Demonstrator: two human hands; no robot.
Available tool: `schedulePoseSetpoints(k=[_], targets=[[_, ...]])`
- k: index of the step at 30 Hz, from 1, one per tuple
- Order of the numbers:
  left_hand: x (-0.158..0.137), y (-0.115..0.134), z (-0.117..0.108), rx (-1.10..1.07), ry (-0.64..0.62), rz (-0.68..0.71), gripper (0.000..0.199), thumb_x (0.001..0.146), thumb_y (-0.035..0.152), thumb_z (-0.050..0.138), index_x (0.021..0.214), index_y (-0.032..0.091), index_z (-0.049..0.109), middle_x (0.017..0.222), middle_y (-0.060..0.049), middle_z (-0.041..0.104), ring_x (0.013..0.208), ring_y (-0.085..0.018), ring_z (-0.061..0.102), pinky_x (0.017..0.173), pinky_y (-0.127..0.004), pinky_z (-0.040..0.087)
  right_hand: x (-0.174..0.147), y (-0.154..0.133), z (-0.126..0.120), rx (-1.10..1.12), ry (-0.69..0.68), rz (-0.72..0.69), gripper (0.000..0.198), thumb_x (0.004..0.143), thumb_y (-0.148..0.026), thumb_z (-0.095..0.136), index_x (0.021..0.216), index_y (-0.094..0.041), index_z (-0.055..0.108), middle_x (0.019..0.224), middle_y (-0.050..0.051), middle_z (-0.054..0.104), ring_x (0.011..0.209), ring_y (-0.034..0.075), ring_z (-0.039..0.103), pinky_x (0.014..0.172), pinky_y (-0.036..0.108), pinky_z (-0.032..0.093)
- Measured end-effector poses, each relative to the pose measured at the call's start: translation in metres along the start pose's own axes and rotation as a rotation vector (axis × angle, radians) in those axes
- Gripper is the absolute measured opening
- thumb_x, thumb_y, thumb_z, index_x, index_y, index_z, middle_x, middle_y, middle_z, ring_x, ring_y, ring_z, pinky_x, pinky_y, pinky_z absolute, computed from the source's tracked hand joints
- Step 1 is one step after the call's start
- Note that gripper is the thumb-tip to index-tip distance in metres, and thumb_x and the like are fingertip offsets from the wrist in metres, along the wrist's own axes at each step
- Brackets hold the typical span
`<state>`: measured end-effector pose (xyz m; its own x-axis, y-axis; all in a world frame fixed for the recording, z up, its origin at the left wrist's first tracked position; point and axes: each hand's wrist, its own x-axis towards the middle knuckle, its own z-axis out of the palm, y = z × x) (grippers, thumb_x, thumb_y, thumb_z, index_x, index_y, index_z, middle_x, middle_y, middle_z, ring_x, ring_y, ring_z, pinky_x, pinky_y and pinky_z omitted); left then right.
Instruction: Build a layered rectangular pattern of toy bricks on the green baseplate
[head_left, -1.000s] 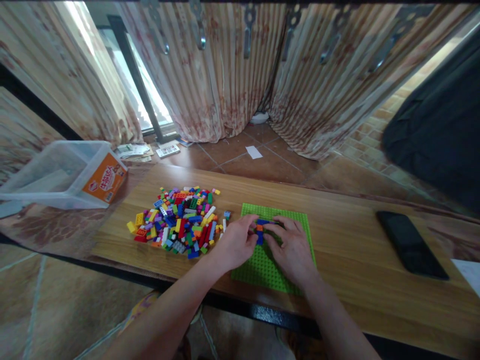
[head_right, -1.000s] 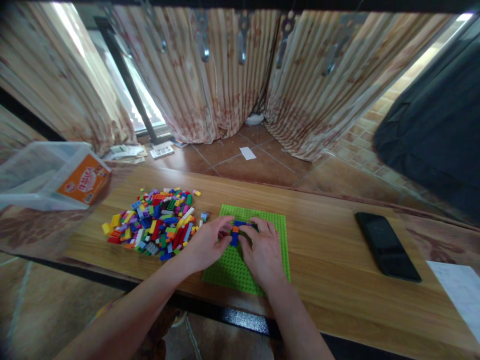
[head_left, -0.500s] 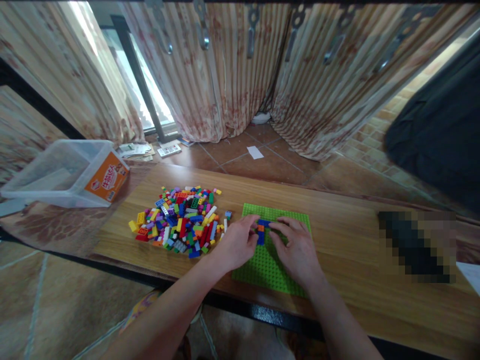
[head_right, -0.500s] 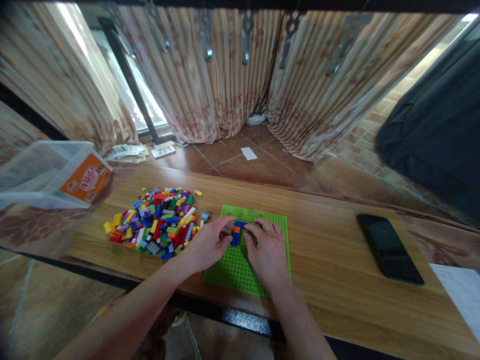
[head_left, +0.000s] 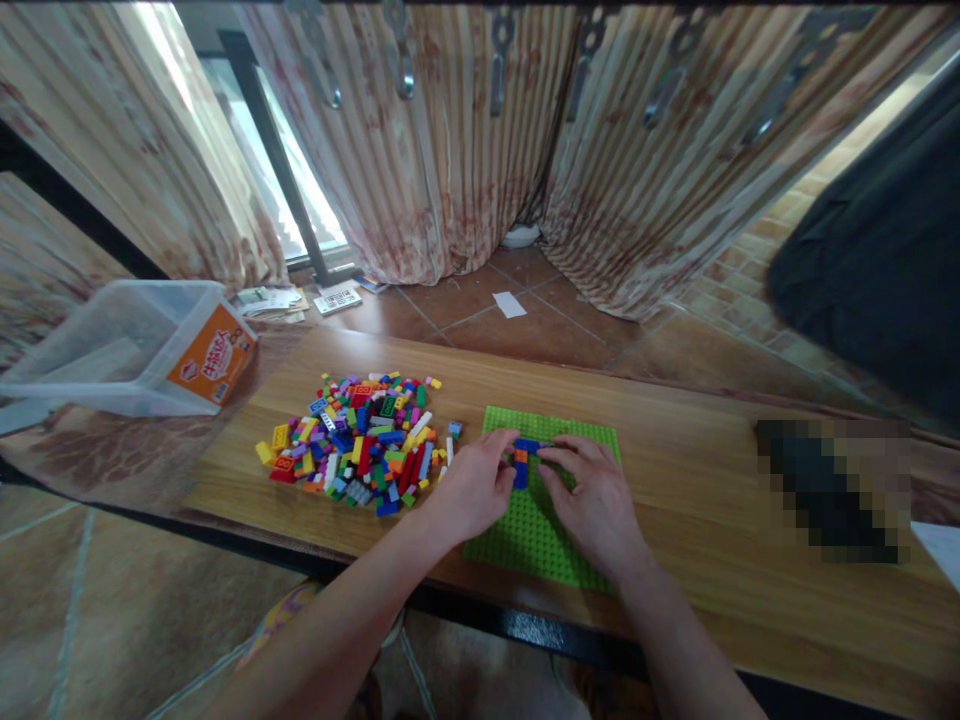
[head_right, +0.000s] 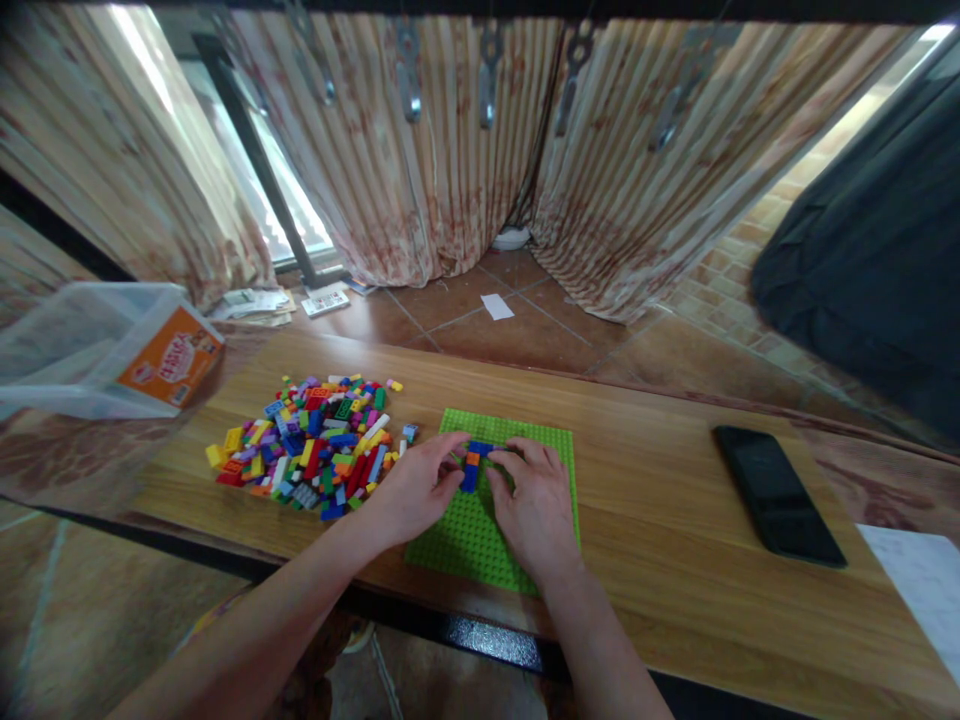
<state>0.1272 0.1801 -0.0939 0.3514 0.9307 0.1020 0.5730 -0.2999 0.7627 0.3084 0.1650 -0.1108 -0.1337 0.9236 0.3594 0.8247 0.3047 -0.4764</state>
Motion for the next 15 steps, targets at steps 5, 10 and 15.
schedulePoseSetpoints(k=[5,10,15], targets=[[-0.0008,-0.0025,-0.0006,0.076,0.019,0.019,0.041,0.085,0.008,0.048,0.125,0.015,0.054,0.113,-0.01,0.064,0.099,-0.021,0.064,0.092,-0.039,0.053,-0.0001,-0.0008,-0.0003,-0.003,-0.01,0.007,0.021,0.089,-0.029,0.056,0.095,-0.023,0.074,0.11,0.01,0.067,0.103,0.027,0.058,0.088,0.048,0.048],[0.0005,-0.0049,-0.0018,0.163,0.027,0.064,0.03,0.089,0.01,0.045,0.114,0.015,0.061,0.108,-0.009,0.063,0.101,-0.022,0.062,0.093,-0.038,0.052,-0.0003,-0.0024,-0.0006,0.0,-0.001,0.004,0.021,0.09,-0.028,0.055,0.094,-0.024,0.074,0.109,0.009,0.067,0.103,0.026,0.058,0.087,0.047,0.049],[0.0004,-0.0055,-0.0012,0.174,0.02,0.101,0.026,0.091,0.012,0.045,0.107,0.017,0.065,0.102,-0.008,0.063,0.097,-0.02,0.062,0.089,-0.035,0.052,-0.0011,-0.0033,-0.0011,0.004,-0.013,-0.003,0.02,0.09,-0.028,0.055,0.094,-0.025,0.075,0.11,0.008,0.067,0.103,0.026,0.058,0.088,0.046,0.048]])
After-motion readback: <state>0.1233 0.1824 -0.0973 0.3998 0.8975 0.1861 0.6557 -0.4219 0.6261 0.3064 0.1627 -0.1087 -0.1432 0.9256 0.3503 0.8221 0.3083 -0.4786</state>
